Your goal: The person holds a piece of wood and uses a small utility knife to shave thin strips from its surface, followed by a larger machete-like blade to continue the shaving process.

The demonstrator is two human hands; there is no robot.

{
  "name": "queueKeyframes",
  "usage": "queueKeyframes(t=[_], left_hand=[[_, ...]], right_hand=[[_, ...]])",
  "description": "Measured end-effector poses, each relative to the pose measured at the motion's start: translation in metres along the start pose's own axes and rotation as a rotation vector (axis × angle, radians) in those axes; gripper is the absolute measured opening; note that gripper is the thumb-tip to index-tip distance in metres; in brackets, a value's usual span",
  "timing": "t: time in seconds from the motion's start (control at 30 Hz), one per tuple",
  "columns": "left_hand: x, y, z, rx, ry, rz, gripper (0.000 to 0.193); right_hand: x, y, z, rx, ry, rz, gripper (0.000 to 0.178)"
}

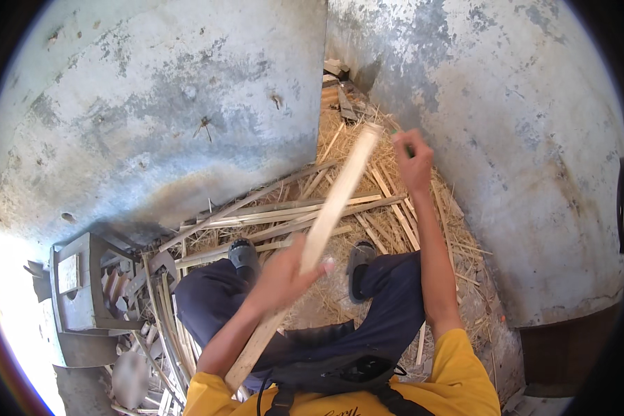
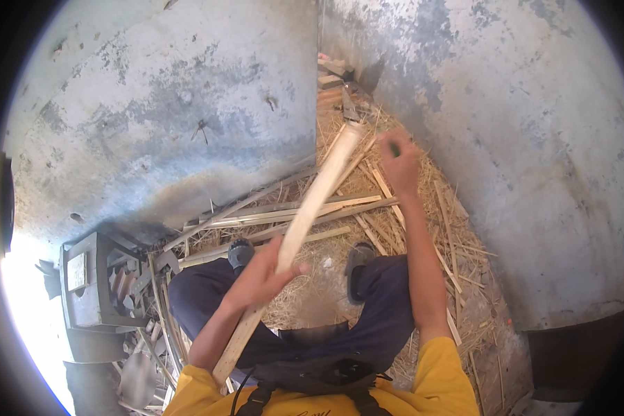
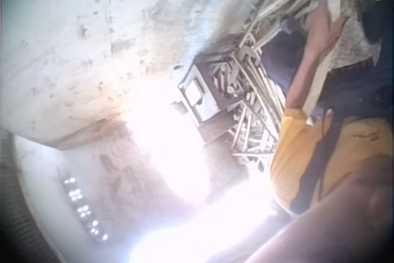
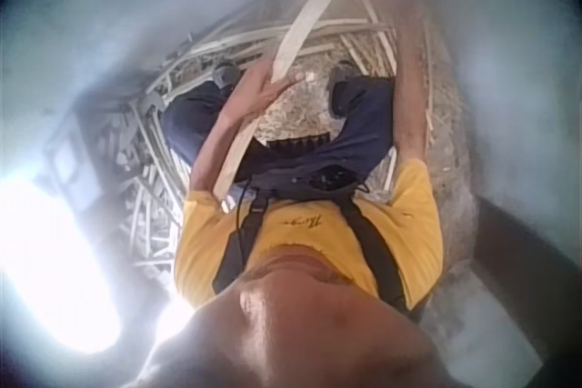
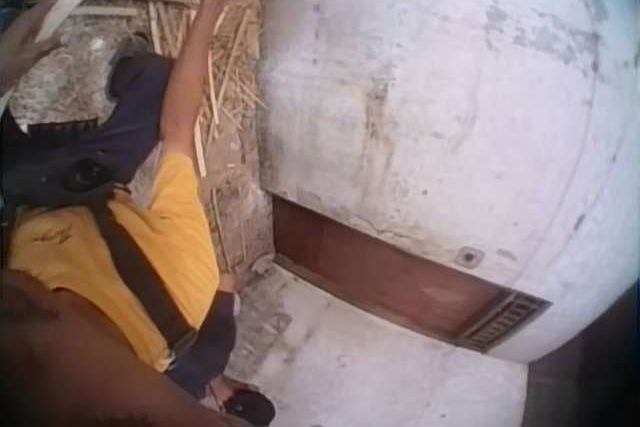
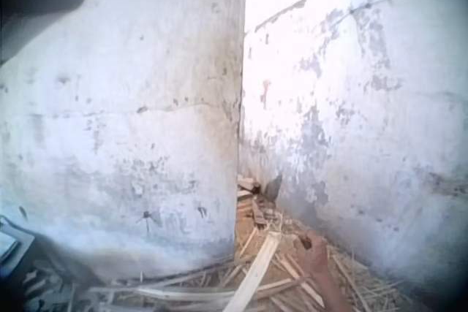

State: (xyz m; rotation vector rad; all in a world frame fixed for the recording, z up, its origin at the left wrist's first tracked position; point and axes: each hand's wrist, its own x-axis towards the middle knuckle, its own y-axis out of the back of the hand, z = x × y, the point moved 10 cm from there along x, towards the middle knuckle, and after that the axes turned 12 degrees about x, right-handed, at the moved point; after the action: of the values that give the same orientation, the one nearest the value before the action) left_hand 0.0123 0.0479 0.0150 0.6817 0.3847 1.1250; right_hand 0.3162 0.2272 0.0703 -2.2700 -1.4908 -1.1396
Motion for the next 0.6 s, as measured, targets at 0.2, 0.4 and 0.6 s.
queueKeyframes(t=[0.2,0.4,0.6], left_hand=[[0.004,0.003,-0.020,-0.041,0.177,-0.044,0.063],[0.016,0.012,-0.022,-0.029,0.106,0.044,0.055],[0.021,0.011,-0.024,0.238,0.040,0.081,0.057]], right_hand=[[0.001,0.027,0.051,-0.086,-0.338,-0.042,0.034],[-0.023,0.004,0.070,0.279,-0.690,-0.122,0.036],[-0.032,-0.004,0.043,0.145,-0.476,-0.298,0.037]])
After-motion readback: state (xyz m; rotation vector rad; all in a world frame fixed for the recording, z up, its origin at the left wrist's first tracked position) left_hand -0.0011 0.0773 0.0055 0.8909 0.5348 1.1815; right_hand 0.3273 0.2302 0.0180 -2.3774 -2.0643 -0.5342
